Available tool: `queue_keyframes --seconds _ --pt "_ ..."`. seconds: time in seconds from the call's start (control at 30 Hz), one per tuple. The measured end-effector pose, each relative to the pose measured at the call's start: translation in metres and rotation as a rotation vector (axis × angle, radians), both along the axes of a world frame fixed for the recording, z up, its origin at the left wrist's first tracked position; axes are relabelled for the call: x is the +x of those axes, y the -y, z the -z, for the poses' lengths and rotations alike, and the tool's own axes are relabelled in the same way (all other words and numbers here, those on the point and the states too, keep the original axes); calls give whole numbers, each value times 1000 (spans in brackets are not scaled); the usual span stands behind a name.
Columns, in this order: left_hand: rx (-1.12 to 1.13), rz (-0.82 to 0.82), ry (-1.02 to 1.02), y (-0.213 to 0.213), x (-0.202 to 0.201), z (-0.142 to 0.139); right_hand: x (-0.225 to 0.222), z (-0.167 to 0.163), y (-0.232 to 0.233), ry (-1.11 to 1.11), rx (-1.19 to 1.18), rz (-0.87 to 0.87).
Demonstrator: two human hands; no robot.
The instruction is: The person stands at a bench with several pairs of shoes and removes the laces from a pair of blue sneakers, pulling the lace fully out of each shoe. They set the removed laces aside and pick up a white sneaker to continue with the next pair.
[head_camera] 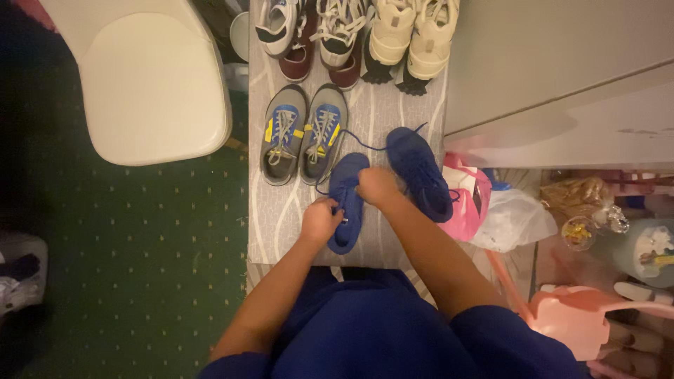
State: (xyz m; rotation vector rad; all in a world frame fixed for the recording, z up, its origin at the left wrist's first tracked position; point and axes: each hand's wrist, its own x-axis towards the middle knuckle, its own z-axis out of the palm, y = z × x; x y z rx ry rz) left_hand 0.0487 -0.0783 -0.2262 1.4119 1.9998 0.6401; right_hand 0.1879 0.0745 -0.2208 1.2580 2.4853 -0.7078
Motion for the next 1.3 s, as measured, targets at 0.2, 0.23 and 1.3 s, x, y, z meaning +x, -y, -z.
queue_keyframes --seconds 0.2,0.23,1.3 --pt "-3 14 0 1 -3 3 -19 8 -12 -239 -33 198" --pt "-4 19 -5 1 -3 3 -21 7 -18 -380 -44 270" --pt "-6 -4 -4 -1 0 0 -18 8 -43 -1077 -580 924"
